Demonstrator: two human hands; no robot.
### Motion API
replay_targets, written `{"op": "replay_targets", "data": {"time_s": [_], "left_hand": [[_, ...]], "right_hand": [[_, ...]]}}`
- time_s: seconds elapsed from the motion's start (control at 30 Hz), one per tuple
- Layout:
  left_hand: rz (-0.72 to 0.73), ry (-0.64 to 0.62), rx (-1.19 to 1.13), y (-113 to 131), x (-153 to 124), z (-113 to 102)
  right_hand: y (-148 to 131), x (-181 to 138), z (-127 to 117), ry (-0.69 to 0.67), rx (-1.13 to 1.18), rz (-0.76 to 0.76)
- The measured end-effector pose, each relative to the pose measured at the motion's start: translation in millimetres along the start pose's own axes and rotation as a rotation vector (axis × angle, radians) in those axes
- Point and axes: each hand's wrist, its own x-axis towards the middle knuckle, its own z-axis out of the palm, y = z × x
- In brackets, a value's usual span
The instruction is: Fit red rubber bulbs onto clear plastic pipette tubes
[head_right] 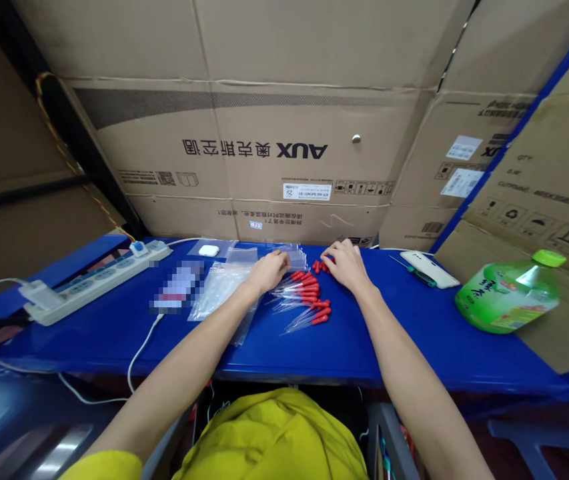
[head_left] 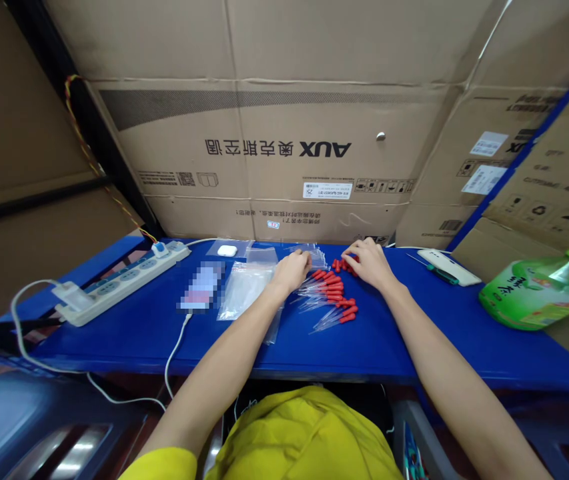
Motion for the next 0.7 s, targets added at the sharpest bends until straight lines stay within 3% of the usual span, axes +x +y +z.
{"op": "replay_targets", "data": {"time_s": [0.3,0.7], "left_hand": [[-0.031,-0.043,-0.037,3,-3,-5],[-0.064,0.027,-0.171,6,-1,1]], "right_hand": [[25,-6,-8,0.077,-0.082,0.205],[63,-18,-20,-0.075,0.054,0.362]]}}
